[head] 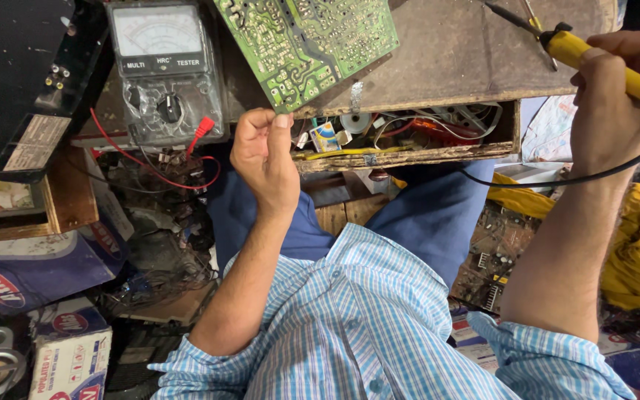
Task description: The person solders components on a green circuit board using a soldering iron, holding the board steady with the other hand. They use a multimeter probe to test a small component, reposition the board on the workbench, and continue soldering joints along its edge.
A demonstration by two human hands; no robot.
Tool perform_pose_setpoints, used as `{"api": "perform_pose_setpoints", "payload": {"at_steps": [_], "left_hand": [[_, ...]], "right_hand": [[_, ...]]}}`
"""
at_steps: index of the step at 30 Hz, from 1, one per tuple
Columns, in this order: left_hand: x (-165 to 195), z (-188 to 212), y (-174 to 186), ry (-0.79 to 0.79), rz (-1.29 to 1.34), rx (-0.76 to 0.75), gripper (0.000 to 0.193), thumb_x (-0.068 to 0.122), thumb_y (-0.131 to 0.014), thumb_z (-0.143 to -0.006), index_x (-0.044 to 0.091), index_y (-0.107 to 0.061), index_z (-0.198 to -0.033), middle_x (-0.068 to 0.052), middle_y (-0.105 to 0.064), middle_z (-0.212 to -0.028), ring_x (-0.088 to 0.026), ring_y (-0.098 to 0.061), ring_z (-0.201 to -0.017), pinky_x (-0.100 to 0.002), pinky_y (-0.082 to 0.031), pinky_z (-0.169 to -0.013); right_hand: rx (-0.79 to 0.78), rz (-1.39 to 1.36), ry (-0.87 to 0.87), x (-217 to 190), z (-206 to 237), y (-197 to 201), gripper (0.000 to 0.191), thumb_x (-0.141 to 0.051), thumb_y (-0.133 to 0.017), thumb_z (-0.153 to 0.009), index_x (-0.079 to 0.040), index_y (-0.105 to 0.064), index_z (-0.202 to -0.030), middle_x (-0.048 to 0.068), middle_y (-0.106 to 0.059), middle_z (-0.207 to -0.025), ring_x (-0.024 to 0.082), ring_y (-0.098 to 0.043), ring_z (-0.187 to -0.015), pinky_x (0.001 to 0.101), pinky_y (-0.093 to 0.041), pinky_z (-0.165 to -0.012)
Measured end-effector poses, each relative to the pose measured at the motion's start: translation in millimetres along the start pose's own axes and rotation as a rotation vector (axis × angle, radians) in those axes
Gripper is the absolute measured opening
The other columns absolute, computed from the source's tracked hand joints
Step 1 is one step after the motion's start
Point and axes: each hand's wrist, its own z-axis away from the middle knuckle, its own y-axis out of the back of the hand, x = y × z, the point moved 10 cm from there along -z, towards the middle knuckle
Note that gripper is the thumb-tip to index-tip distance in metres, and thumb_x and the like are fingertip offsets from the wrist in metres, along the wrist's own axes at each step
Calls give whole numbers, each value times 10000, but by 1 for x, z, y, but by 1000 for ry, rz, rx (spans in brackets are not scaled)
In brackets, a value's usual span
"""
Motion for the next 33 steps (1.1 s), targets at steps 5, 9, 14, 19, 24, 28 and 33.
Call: {"api": "perform_pose_setpoints", "payload": {"at_steps": [5, 9, 14, 19, 24, 28, 33], "left_hand": [[1, 0, 0, -3, 8, -1, 48, 29, -620, -1065, -13, -598, -1063, -51, -690, -1019, -75, -615, -935, -211, -492, -852], [-1, 0, 0, 13, 10, 1, 54, 30, -628, -1061, -9, -592, -1063, -51, -694, -1023, -71, -606, -929, -208, -484, -841], [-2, 0, 1, 18, 4, 0, 61, 33, -637, -1065, -7, -591, -1064, -48, -688, -1016, -63, -590, -912, -203, -474, -821], [-3, -1, 1, 15, 12, -4, 61, 35, -633, -1063, -4, -587, -1064, -48, -686, -1019, -62, -591, -916, -201, -476, -821], [-4, 0, 1, 11, 11, -6, 61, 33, -636, -1065, -5, -588, -1063, -45, -679, -1014, -62, -587, -918, -201, -474, -826], [-6, -1, 3, 16, 16, -3, 61, 30, -637, -1066, -4, -586, -1063, -42, -673, -1006, -59, -581, -908, -199, -471, -814], [-6, 0, 3, 7, 31, 1, 57, 24, -631, -1063, -6, -583, -1068, -51, -684, -1026, -69, -605, -941, -206, -490, -860]], "right_hand": [[-4, 27, 13, -8, 1, -2, 106, 45, -570, -1096, 56, -657, -1156, 120, -708, -998, 132, -677, -810, 237, -569, -728], [13, -61, 15, -11, -2, -8, 82, 53, -585, -1097, 69, -649, -1146, 149, -717, -1011, 143, -650, -753, 245, -554, -692], [-41, -64, 81, -20, -10, -27, 81, 67, -599, -1100, 102, -673, -1096, 176, -722, -922, 172, -668, -689, 259, -533, -610], [-123, 36, 318, -41, -14, -45, 180, 128, -521, -1057, 139, -688, -1123, 203, -735, -963, 206, -737, -786, 275, -606, -680], [-127, 35, 310, -38, -17, -46, 186, 124, -520, -1029, 141, -690, -1103, 210, -733, -970, 212, -739, -792, 285, -607, -680], [-66, -11, 163, -23, -18, -38, 104, 83, -570, -1076, 110, -670, -1080, 173, -732, -937, 174, -702, -721, 264, -569, -623], [-39, -62, 95, -18, -14, -31, 107, 88, -564, -1077, 104, -666, -1106, 171, -728, -952, 162, -690, -729, 250, -551, -639]]}}
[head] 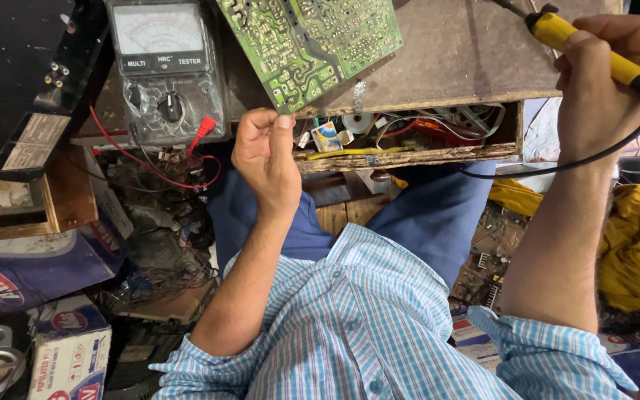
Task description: The person solders components on a green circuit board using a soldering iron, holding the board steady with the other hand. They use a multimeter probe to test a small component, reposition the board on the workbench, and continue soldering joints along its edge.
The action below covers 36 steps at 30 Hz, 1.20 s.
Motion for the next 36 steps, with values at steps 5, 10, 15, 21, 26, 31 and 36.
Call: {"api": "perform_pose_setpoints", "payload": {"at_steps": [5, 10, 15, 21, 26, 31, 36], "left_hand": [[1, 0, -1, 4, -13, -8, 53, 25, -628, -1067, -6, -585, -1068, -49, -683, -1020, -66, -599, -929, -204, -485, -840], [2, 0, -1, -1, -20, -12, 54, 27, -627, -1069, -6, -584, -1070, -50, -683, -1025, -68, -601, -937, -205, -488, -850], [1, -1, -1, 6, -12, -9, 56, 24, -628, -1064, -7, -582, -1069, -51, -682, -1023, -68, -597, -929, -204, -484, -837], [2, 0, -2, 1, -10, -12, 56, 23, -630, -1066, -9, -583, -1066, -52, -680, -1019, -70, -601, -936, -207, -490, -852], [2, -1, -1, 1, -14, -11, 62, 29, -632, -1063, -7, -582, -1060, -44, -673, -1013, -67, -596, -930, -204, -486, -843], [2, -1, 0, -1, -35, -7, 67, 32, -636, -1067, -5, -582, -1053, -29, -658, -991, -54, -570, -895, -197, -464, -801], [2, -2, 0, -5, -30, -10, 61, 30, -631, -1066, -2, -582, -1051, -26, -656, -991, -53, -571, -895, -197, -467, -801]], "right_hand": [[-25, 74, 23, -6, 1, -3, 131, 94, -566, -1064, 109, -692, -1093, 174, -728, -917, 163, -694, -717, 247, -546, -623], [-30, 42, 26, -10, 3, -5, 122, 97, -564, -1058, 112, -683, -1085, 174, -727, -922, 163, -708, -736, 248, -561, -638], [-65, 37, 67, -13, 4, -10, 132, 107, -557, -1063, 127, -686, -1083, 199, -729, -943, 182, -707, -742, 264, -575, -658], [-56, 47, 89, -17, 2, -14, 149, 104, -544, -1044, 120, -687, -1081, 188, -739, -953, 178, -729, -764, 260, -589, -664], [-75, 82, 123, -20, 0, -19, 150, 117, -549, -1055, 136, -695, -1085, 198, -739, -964, 187, -732, -770, 266, -591, -662], [-51, 5, 30, -11, 1, -17, 123, 104, -563, -1058, 132, -682, -1069, 195, -737, -954, 182, -704, -730, 264, -559, -640], [-62, 30, 69, -18, 1, -19, 134, 109, -556, -1056, 124, -688, -1072, 195, -742, -963, 178, -713, -741, 257, -568, -639]]}}
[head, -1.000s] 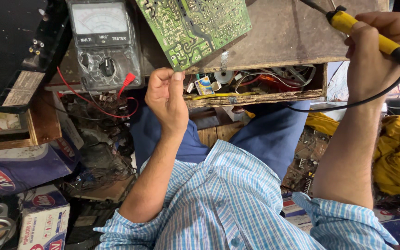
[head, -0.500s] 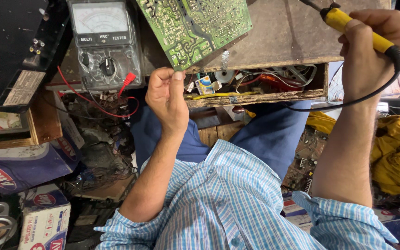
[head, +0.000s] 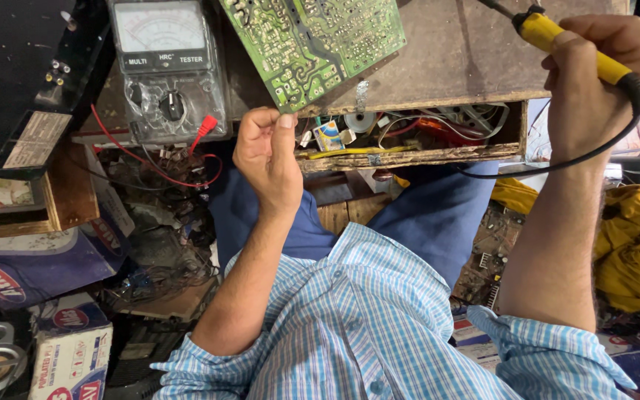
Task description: The person solders components on a green circuit board using a soldering iron, holding the board steady with the other hand. They use a multimeter probe to test a small component, reposition the board on the workbench, and continue soldering joints along its edge.
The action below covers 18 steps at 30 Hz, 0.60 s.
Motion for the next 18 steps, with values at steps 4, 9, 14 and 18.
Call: {"api": "perform_pose_setpoints", "payload": {"at_steps": [4, 9, 14, 18], "left_hand": [[-3, 1, 1, 12, -6, 4, 59, 27, -633, -1064, -2, -583, -1056, -25, -657, -984, -50, -569, -884, -195, -465, -785], [-9, 6, 6, 44, -1, 34, 62, 36, -662, -1057, -8, -621, -1070, -6, -655, -948, -51, -585, -863, -202, -484, -779], [-15, 15, 12, 80, -52, 90, 102, 81, -682, -1028, -6, -656, -1076, 10, -690, -887, -44, -634, -796, -197, -519, -716], [-14, 22, 9, 48, -73, 64, 110, 88, -683, -1047, -10, -659, -1091, -19, -699, -901, -54, -644, -819, -201, -519, -726]], "right_hand": [[16, -7, -25, 5, -1, 2, 111, 89, -574, -1054, 107, -682, -1076, 176, -732, -950, 169, -708, -719, 257, -559, -610], [160, -274, -230, 39, 27, 24, 167, -63, -624, -1098, 72, -677, -1181, 120, -645, -900, 143, -559, -665, 252, -441, -581], [205, -794, -337, 64, 98, -1, 236, -177, -614, -1139, 52, -591, -1194, 163, -577, -900, 239, -536, -680, 298, -415, -602], [110, -973, -392, 60, 153, -48, 239, -241, -662, -1107, -20, -588, -1160, 157, -638, -868, 213, -538, -585, 266, -438, -528]]}}
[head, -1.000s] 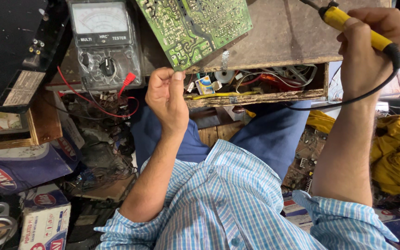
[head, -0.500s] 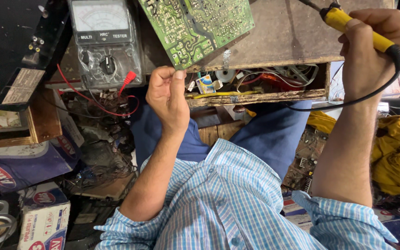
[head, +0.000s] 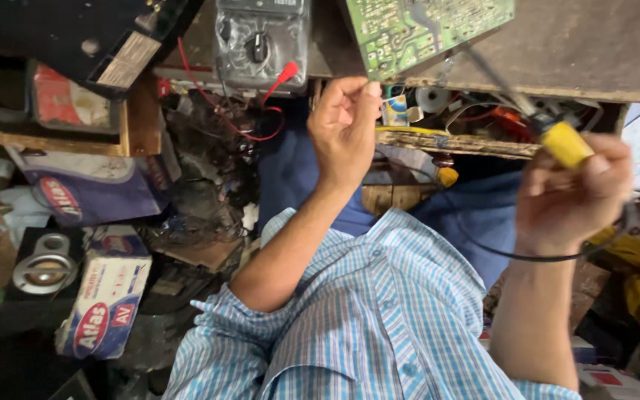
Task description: The person solders components on a green circuit board using a soldering iron, holding the board steady with the other hand. They use a multimeter probe to test a small component, reposition the board on the workbench, and continue soldering joints along its edge.
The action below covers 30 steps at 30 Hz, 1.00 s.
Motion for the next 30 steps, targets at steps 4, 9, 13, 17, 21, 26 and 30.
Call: {"api": "perform_pose_setpoints", "payload": {"at_steps": [4, 9, 13, 17, 21, 26, 30], "left_hand": [[-3, 1, -4, 57, 110, -72, 104, 72, -668, -1058, -25, -663, -1093, -41, -707, -927, -78, -655, -852, -228, -547, -788], [3, 1, -3, 90, 143, -96, 122, 62, -617, -1082, -35, -640, -1153, -74, -719, -1031, -121, -688, -954, -264, -584, -896], [22, 3, -3, -43, 72, -58, 300, 7, -624, -1069, -33, -534, -1353, -102, -675, -1168, -134, -666, -1068, -281, -574, -956], [32, 4, -9, -113, -1, -80, 434, -28, -601, -1063, -23, -447, -1468, -109, -647, -1283, -141, -645, -1195, -296, -553, -1061], [35, 0, -13, -138, -10, -107, 392, -47, -602, -1080, -35, -495, -1457, -111, -661, -1283, -139, -651, -1157, -307, -549, -1083], [31, -4, -12, -153, -44, -105, 378, -50, -596, -1089, -35, -519, -1459, -113, -673, -1296, -139, -657, -1170, -304, -545, -1099], [28, -5, -10, -148, -18, -103, 355, -46, -560, -1109, -30, -536, -1462, -115, -678, -1312, -138, -662, -1191, -300, -536, -1124]], "right_hand": [[7, -128, -68, 42, 26, -14, 235, -232, -672, -1078, -18, -593, -1135, 135, -655, -856, 189, -554, -599, 258, -438, -514], [106, -276, -145, 61, 35, -14, 204, -193, -653, -1052, -28, -575, -1142, 140, -691, -1021, 217, -612, -722, 272, -450, -534], [108, -220, -142, 59, 36, -17, 215, -188, -644, -1052, -27, -580, -1179, 165, -690, -1016, 215, -629, -749, 269, -466, -561], [82, -190, -133, 59, 35, -23, 213, -181, -642, -1063, 10, -584, -1136, 172, -675, -967, 212, -629, -738, 274, -473, -566], [60, -175, -129, 60, 34, -30, 215, -179, -634, -1038, 4, -594, -1146, 171, -684, -979, 210, -623, -712, 277, -469, -529], [56, -151, -164, 64, 35, -34, 220, -177, -625, -1045, 5, -601, -1167, 170, -669, -908, 214, -627, -704, 280, -489, -564], [55, -152, -177, 66, 33, -35, 216, -174, -624, -1055, 4, -597, -1176, 167, -659, -890, 217, -629, -710, 284, -495, -578]]}}
